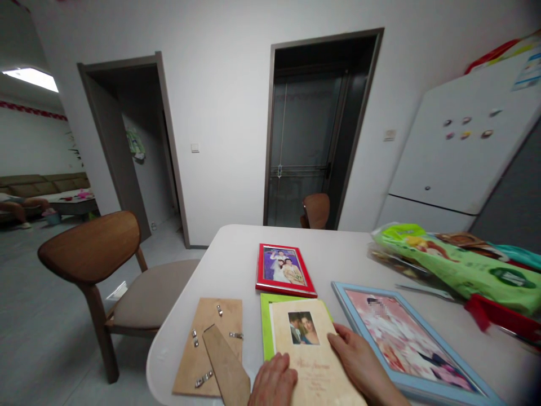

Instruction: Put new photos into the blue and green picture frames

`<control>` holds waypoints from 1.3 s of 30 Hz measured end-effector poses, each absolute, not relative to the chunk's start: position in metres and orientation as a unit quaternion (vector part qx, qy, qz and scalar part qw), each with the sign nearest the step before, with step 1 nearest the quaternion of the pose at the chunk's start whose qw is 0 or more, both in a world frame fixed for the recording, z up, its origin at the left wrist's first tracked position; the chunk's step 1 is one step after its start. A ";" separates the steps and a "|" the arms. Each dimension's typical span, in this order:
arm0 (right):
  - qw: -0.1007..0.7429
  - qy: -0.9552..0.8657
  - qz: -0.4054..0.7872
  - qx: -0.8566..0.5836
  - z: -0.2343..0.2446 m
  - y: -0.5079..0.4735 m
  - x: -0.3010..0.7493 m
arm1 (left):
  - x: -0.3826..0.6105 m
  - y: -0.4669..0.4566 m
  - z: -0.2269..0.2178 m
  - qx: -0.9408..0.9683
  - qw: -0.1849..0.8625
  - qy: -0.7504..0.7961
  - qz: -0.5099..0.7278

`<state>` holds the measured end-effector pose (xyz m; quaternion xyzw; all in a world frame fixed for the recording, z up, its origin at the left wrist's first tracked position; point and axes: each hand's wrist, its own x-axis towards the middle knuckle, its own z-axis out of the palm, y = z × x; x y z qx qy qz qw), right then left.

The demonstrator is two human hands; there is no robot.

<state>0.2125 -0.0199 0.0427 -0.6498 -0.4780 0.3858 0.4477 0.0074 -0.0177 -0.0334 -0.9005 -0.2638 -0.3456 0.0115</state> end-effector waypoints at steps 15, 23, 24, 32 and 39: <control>0.138 -0.599 -0.036 -0.788 0.036 -0.018 0.216 | 0.015 -0.036 0.014 -0.913 -0.119 -0.338 -0.193; 0.216 -0.764 0.097 -0.601 0.052 -0.040 0.135 | -0.108 -0.038 0.036 -0.815 -0.108 -0.556 -0.123; 0.214 -0.779 0.113 -0.579 0.053 -0.042 0.115 | -0.119 -0.038 0.033 -0.804 -0.101 -0.573 -0.121; 0.246 -0.784 0.170 -0.544 0.047 -0.034 0.043 | -0.160 -0.029 0.007 -0.852 -0.029 -0.454 -0.257; 0.303 -0.763 0.194 -0.537 0.078 -0.057 0.099 | -0.123 -0.034 0.039 -0.867 0.021 -0.375 -0.328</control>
